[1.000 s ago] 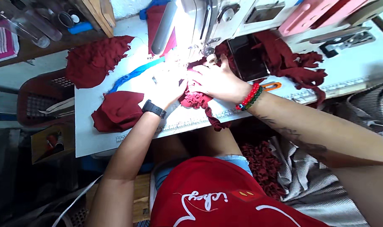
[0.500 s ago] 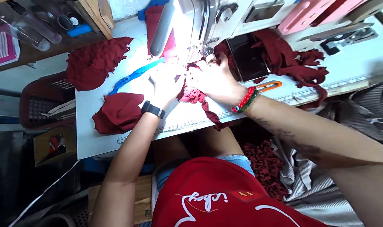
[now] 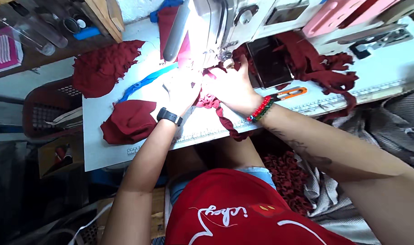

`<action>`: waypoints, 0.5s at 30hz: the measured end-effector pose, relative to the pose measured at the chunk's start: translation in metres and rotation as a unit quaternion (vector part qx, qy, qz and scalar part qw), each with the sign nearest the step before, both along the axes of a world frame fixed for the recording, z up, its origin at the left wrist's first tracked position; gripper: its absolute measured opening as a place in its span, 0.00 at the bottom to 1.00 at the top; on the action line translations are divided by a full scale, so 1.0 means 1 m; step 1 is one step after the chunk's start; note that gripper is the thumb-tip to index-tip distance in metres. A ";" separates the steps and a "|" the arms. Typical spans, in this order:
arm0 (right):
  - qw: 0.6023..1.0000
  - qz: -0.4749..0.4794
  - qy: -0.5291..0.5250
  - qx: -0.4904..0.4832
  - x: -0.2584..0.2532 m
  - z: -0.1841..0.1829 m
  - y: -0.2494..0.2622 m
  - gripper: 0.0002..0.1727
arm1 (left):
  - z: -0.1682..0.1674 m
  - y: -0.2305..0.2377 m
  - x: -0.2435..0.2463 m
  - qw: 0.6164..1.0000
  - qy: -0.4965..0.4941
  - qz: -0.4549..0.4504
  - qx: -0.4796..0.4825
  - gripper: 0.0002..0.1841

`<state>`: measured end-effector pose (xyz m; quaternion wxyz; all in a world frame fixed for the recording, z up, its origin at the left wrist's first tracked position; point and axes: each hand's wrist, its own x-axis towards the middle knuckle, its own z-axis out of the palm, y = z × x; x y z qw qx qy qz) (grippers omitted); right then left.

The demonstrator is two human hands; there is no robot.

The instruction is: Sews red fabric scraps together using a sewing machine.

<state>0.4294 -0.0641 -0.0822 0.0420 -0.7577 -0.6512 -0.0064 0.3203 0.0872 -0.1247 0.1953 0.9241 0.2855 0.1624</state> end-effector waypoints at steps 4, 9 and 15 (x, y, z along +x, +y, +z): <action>1.000 -0.026 0.000 -0.011 0.003 0.001 0.010 0.22 | -0.003 0.002 -0.002 0.998 0.025 -0.003 0.054 0.20; 0.990 -0.049 0.086 0.099 0.013 -0.019 0.005 0.19 | -0.003 -0.004 -0.023 0.974 -0.010 -0.178 0.141 0.15; 0.964 -0.085 0.236 0.083 -0.007 -0.013 -0.021 0.12 | 0.001 0.006 -0.023 0.978 -0.008 -0.186 0.092 0.15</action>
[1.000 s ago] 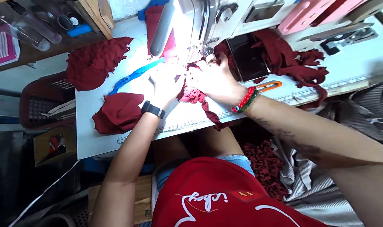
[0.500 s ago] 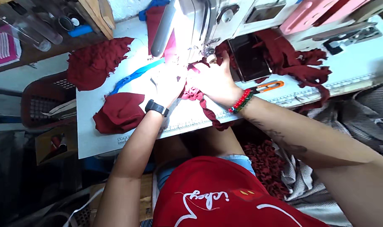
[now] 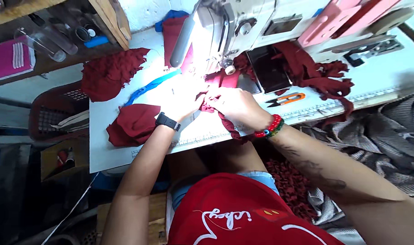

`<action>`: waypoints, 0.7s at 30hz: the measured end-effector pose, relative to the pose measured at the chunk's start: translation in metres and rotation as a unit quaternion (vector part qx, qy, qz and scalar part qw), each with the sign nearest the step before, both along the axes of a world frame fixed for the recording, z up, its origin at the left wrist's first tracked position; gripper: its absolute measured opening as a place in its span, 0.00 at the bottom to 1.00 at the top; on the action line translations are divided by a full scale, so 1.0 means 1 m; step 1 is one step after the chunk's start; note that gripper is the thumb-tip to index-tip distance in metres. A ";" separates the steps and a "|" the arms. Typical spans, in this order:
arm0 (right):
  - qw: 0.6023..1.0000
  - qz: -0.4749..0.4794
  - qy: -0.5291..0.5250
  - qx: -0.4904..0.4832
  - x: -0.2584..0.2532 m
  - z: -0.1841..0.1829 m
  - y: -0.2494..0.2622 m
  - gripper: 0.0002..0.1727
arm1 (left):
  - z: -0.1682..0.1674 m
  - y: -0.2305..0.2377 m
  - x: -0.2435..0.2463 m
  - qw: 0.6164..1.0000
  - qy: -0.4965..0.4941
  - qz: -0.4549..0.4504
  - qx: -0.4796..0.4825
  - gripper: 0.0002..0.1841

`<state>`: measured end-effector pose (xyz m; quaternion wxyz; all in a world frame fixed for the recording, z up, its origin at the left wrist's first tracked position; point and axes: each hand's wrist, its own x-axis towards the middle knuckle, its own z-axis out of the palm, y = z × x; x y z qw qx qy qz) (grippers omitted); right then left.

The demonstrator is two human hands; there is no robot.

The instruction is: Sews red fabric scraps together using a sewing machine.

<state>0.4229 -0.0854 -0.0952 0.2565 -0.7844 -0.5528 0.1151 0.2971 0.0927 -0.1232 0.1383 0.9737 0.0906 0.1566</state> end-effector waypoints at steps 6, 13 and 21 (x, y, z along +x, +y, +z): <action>0.950 0.020 0.304 -0.067 0.035 0.012 0.026 0.08 | 0.004 0.003 0.007 0.999 0.027 0.023 -0.015 0.16; 0.837 -0.145 0.514 -0.120 0.035 0.020 0.042 0.16 | 0.003 0.007 0.013 0.998 0.008 0.047 -0.039 0.17; 0.992 -0.011 0.106 -0.069 0.044 0.009 0.043 0.11 | 0.001 0.003 0.012 0.993 -0.008 0.065 -0.097 0.16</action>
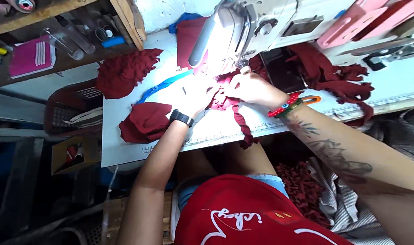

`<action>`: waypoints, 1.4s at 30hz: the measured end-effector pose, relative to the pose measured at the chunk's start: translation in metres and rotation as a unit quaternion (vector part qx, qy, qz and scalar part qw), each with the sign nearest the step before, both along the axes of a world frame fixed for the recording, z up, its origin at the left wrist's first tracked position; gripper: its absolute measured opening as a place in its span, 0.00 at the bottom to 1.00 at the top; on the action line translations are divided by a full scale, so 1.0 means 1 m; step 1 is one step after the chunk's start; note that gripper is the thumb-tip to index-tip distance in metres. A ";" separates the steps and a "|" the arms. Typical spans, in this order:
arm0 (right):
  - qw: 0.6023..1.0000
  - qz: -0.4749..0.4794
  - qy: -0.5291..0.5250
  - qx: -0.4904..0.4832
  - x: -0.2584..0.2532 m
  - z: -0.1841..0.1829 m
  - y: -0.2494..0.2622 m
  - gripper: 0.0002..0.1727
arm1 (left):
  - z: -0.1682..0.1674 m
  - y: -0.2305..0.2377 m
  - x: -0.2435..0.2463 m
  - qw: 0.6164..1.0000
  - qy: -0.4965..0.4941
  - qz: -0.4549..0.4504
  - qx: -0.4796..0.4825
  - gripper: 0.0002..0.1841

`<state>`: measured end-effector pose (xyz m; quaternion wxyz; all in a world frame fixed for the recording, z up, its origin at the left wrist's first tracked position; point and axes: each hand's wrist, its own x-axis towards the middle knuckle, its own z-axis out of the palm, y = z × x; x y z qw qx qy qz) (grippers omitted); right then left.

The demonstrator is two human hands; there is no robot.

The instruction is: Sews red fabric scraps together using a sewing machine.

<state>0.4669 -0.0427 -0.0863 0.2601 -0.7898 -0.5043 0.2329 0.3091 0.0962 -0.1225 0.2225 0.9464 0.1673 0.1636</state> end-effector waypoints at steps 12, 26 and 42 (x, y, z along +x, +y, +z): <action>0.997 -0.044 0.063 -0.002 -0.007 -0.008 0.012 0.18 | -0.002 -0.002 -0.001 1.000 -0.026 0.007 0.000 0.15; 0.956 0.069 -0.255 0.129 -0.061 -0.026 -0.029 0.14 | -0.004 -0.007 -0.010 0.997 -0.032 -0.031 0.062 0.12; 0.971 0.012 0.237 0.030 -0.009 0.000 -0.021 0.24 | 0.008 -0.006 0.002 0.997 0.008 -0.065 0.052 0.13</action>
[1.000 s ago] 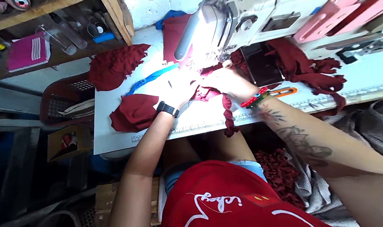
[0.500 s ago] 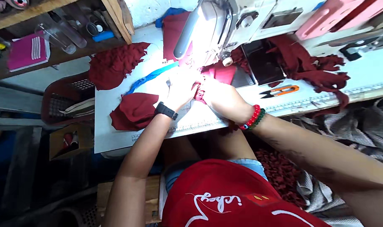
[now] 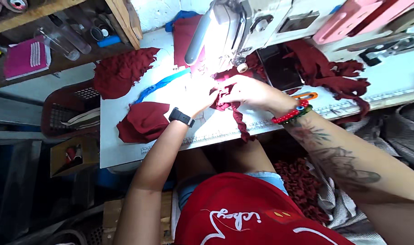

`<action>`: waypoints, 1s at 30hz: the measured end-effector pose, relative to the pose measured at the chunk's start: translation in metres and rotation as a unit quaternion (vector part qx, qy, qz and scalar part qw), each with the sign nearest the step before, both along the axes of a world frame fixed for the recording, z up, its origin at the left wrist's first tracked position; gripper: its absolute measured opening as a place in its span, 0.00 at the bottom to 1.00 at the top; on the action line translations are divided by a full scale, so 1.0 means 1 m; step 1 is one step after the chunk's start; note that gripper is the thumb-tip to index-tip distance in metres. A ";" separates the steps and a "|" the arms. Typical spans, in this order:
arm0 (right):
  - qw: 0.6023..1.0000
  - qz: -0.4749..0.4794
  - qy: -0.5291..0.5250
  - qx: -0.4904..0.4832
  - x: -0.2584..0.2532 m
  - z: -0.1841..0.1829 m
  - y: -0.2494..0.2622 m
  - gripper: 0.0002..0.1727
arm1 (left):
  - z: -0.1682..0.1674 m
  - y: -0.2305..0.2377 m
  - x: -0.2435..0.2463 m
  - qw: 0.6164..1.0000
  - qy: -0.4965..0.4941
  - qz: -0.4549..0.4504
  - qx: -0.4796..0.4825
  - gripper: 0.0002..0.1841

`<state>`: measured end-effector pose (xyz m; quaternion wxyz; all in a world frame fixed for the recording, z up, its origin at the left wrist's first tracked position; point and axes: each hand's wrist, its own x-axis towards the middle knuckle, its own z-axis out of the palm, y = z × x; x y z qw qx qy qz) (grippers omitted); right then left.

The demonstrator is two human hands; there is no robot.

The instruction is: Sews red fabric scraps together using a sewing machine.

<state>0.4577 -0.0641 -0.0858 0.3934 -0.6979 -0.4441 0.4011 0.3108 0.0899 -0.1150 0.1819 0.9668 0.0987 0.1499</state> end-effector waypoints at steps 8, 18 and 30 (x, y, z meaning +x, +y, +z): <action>0.991 -0.054 0.050 -0.110 0.003 0.002 0.013 0.12 | -0.004 0.003 -0.005 0.999 -0.013 0.017 -0.023 0.13; 0.988 -0.051 -0.145 -0.011 -0.009 0.001 0.009 0.09 | -0.005 0.000 -0.005 0.999 -0.011 0.032 -0.019 0.14; 0.878 0.036 -0.474 0.048 -0.057 -0.025 -0.021 0.13 | -0.006 -0.012 -0.024 0.999 -0.032 0.003 -0.026 0.12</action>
